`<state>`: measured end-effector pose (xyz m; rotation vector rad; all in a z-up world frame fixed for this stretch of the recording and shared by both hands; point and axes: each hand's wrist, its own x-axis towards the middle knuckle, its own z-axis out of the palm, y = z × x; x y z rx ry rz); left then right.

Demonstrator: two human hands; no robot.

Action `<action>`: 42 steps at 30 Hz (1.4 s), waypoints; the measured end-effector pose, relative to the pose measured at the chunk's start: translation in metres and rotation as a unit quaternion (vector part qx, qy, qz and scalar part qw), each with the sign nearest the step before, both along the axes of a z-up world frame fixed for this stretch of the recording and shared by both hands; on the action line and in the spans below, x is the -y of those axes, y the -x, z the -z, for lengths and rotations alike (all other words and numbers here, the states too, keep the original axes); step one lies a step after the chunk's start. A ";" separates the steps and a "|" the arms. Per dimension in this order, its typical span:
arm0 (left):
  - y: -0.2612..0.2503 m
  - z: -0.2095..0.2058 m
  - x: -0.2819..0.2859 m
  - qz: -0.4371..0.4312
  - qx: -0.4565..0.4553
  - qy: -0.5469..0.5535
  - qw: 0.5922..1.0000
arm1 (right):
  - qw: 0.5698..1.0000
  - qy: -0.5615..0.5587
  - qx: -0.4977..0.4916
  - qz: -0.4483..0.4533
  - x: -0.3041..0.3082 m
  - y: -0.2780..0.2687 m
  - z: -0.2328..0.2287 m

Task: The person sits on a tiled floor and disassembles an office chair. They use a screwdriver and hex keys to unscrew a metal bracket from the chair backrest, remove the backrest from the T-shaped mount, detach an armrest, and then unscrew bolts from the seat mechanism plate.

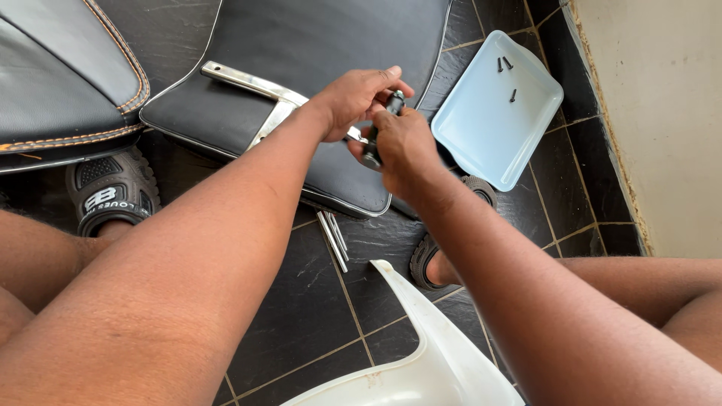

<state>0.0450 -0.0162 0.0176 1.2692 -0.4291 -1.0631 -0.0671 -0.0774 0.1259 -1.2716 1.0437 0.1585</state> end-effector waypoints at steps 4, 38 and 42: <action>-0.010 -0.007 -0.018 0.080 0.022 0.047 0.995 | 0.981 0.084 -0.073 -0.158 0.033 0.006 -0.009; 0.025 0.017 -0.084 0.068 0.356 -0.540 0.759 | 0.833 0.319 -0.117 -0.437 0.058 -0.126 0.038; 0.011 -0.006 -0.082 0.123 0.285 -0.565 0.765 | 0.686 0.490 -0.036 -0.537 -0.018 -0.120 0.022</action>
